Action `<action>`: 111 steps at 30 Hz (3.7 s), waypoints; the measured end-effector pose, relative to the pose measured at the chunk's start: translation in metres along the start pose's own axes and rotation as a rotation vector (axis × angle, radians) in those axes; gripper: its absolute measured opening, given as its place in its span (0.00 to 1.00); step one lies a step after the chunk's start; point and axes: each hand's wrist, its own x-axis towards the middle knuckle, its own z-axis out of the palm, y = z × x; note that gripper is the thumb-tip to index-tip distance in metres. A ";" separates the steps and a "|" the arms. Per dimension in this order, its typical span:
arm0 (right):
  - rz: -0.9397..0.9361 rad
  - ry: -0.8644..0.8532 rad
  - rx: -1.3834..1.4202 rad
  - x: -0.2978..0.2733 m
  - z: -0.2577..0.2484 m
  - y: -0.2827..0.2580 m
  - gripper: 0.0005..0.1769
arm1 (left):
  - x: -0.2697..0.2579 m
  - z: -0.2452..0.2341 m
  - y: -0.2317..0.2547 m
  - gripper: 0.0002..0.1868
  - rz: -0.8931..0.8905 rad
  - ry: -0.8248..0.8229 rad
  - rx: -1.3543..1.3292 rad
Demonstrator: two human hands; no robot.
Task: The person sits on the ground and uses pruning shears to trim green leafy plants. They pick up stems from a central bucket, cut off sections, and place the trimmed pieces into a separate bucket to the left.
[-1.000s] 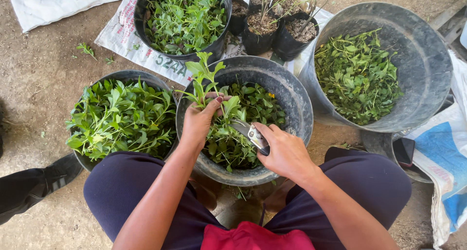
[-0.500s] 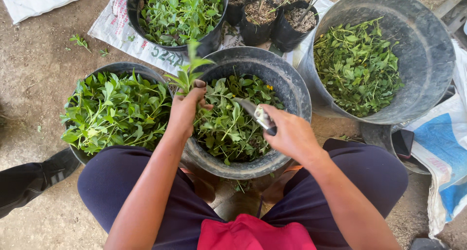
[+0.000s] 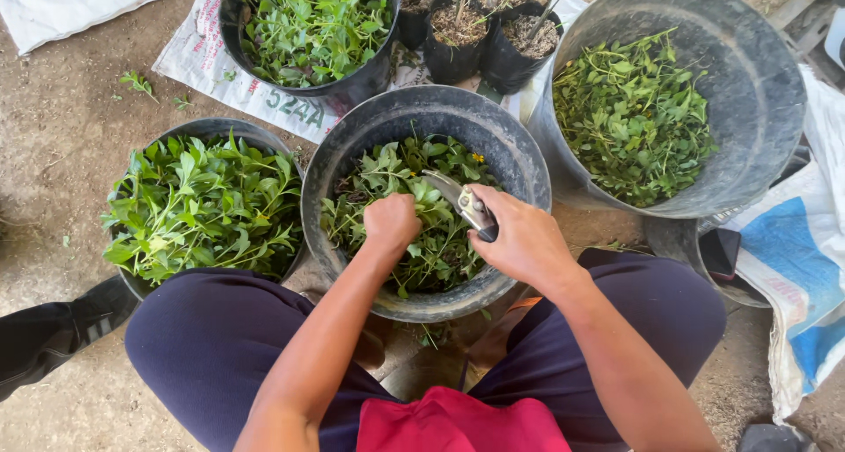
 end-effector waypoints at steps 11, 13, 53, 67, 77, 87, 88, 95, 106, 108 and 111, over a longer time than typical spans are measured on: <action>0.012 -0.154 0.070 -0.018 -0.028 -0.021 0.38 | -0.107 -0.169 -0.002 0.20 -0.159 0.065 -1.208; 0.002 -0.183 0.051 -0.019 -0.026 -0.026 0.39 | -0.117 -0.180 -0.007 0.18 -0.154 0.112 -1.361; 0.100 0.095 0.152 -0.008 -0.035 0.012 0.39 | 0.001 -0.003 0.030 0.13 0.161 0.171 -0.249; -0.090 -0.033 0.646 -0.005 -0.017 0.001 0.38 | -0.126 -0.157 -0.006 0.14 0.080 0.125 -1.564; 0.042 0.030 0.276 -0.012 -0.013 -0.006 0.40 | -0.117 -0.127 -0.026 0.23 0.063 0.058 -1.577; -0.026 -0.081 0.579 0.012 -0.010 0.003 0.36 | -0.123 -0.134 -0.010 0.27 0.077 -0.040 -1.508; -0.021 -0.082 0.582 0.012 -0.011 0.002 0.36 | -0.121 -0.132 -0.012 0.27 0.075 -0.045 -1.506; -0.003 -0.138 0.671 0.007 -0.008 0.008 0.34 | -0.118 -0.128 -0.021 0.25 0.070 -0.038 -1.528; -0.022 -0.084 0.563 0.001 -0.008 -0.002 0.33 | -0.125 -0.133 -0.012 0.27 0.096 -0.091 -1.488; -0.023 -0.002 0.548 -0.006 -0.014 -0.011 0.34 | -0.120 -0.130 -0.018 0.22 0.061 -0.055 -1.510; -0.001 0.021 0.509 -0.008 -0.024 -0.010 0.37 | -0.119 -0.131 -0.020 0.23 0.011 -0.003 -1.575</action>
